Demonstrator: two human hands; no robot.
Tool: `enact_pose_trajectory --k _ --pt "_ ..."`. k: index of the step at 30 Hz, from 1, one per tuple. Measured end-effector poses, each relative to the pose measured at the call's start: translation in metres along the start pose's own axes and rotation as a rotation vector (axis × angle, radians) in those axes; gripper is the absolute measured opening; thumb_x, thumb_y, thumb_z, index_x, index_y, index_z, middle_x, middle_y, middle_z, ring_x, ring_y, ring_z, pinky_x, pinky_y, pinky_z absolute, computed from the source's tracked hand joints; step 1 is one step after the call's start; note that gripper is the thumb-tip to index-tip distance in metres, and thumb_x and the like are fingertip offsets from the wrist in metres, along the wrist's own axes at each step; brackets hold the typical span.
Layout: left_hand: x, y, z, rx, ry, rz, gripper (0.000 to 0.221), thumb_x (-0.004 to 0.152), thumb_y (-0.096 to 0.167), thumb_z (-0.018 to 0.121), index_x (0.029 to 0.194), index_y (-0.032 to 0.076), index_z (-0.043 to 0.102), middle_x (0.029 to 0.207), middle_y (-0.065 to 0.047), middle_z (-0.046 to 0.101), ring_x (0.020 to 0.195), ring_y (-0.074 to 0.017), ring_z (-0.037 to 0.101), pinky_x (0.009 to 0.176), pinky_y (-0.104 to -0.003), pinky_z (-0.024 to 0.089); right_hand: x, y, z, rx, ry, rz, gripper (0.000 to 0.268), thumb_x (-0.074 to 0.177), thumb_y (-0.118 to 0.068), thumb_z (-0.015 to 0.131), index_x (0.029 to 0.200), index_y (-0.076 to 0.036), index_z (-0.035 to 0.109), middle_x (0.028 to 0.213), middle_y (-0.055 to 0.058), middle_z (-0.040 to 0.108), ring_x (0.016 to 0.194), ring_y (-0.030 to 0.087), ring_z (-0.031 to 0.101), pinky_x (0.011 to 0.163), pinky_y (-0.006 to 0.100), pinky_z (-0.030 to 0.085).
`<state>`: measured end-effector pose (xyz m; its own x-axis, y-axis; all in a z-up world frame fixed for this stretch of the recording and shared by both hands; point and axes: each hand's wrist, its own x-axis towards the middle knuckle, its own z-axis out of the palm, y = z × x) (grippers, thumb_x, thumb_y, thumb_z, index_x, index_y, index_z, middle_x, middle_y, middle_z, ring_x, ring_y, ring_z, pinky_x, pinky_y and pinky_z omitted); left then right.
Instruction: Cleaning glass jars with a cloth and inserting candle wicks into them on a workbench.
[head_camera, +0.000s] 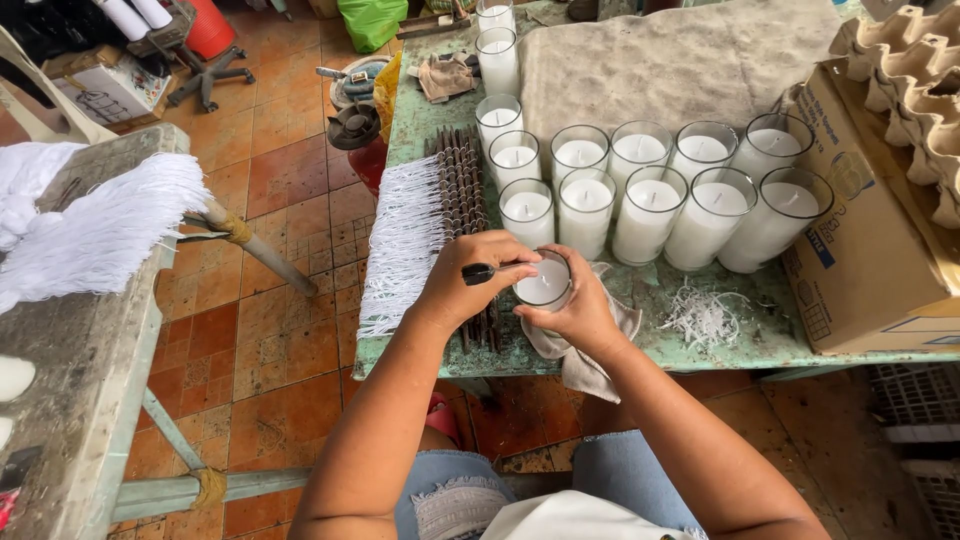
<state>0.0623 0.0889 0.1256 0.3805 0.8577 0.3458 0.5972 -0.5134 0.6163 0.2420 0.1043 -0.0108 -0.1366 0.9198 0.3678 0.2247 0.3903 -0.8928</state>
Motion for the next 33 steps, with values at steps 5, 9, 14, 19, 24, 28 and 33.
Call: enact_pose_trajectory --k 5,9,14,19,24,28,33 --pt "0.0 -0.006 0.004 -0.011 0.012 -0.012 0.007 0.086 0.019 0.08 0.093 0.016 0.08 0.088 -0.001 0.076 0.081 -0.0268 0.074 0.073 -0.036 0.058 0.001 0.001 -0.002 0.03 -0.013 0.0 0.098 0.051 -0.035 0.1 0.137 -0.012 0.058 0.12 0.017 0.069 0.117 0.039 0.065 0.105 0.052 0.047" --pt "0.003 -0.006 0.002 -0.014 -0.001 0.0 0.006 0.085 0.016 0.08 0.091 0.015 0.08 0.087 -0.002 0.077 0.08 -0.0279 0.074 0.073 -0.037 0.058 0.001 0.008 0.0 0.03 -0.008 -0.015 0.098 0.05 -0.035 0.1 0.136 -0.012 0.06 0.12 0.015 0.07 0.117 0.037 0.065 0.104 0.05 0.048" --pt "0.013 0.003 -0.009 0.075 -0.076 0.168 0.007 0.09 0.023 0.076 0.088 0.017 0.079 0.084 0.0 0.076 0.079 -0.0235 0.073 0.073 -0.032 0.057 0.004 0.01 0.0 0.031 -0.024 -0.02 0.097 0.051 -0.036 0.1 0.136 -0.01 0.059 0.12 0.018 0.068 0.117 0.04 0.065 0.104 0.052 0.047" --pt "0.025 0.0 -0.014 0.185 -0.171 0.282 0.015 0.093 0.029 0.07 0.084 0.017 0.075 0.082 0.001 0.073 0.08 -0.0228 0.071 0.073 -0.033 0.057 0.006 0.008 0.0 0.02 -0.037 -0.007 0.098 0.051 -0.037 0.1 0.136 -0.011 0.058 0.12 0.017 0.068 0.117 0.04 0.064 0.104 0.052 0.047" --pt "0.032 -0.009 -0.007 0.487 -0.224 0.299 0.01 0.091 0.023 0.072 0.081 0.022 0.074 0.079 0.007 0.073 0.079 -0.0225 0.071 0.069 -0.034 0.057 0.008 0.004 0.0 -0.031 -0.058 0.029 0.103 0.05 -0.041 0.099 0.138 -0.011 0.056 0.122 0.019 0.066 0.118 0.043 0.063 0.103 0.054 0.047" --pt "0.034 0.012 -0.017 0.382 -0.228 0.225 0.011 0.091 0.016 0.072 0.08 0.013 0.072 0.077 -0.002 0.073 0.075 -0.0332 0.07 0.066 -0.043 0.057 0.007 -0.001 0.0 -0.027 -0.046 0.025 0.099 0.053 -0.039 0.099 0.138 -0.01 0.057 0.121 0.02 0.065 0.118 0.044 0.063 0.101 0.055 0.047" --pt "0.038 0.002 -0.01 0.487 -0.249 0.196 0.013 0.088 0.026 0.073 0.08 0.016 0.071 0.075 0.001 0.073 0.075 -0.0301 0.071 0.068 -0.041 0.058 0.01 -0.002 0.0 -0.011 -0.046 0.028 0.099 0.053 -0.037 0.099 0.138 -0.01 0.056 0.121 0.022 0.065 0.119 0.046 0.062 0.101 0.055 0.047"
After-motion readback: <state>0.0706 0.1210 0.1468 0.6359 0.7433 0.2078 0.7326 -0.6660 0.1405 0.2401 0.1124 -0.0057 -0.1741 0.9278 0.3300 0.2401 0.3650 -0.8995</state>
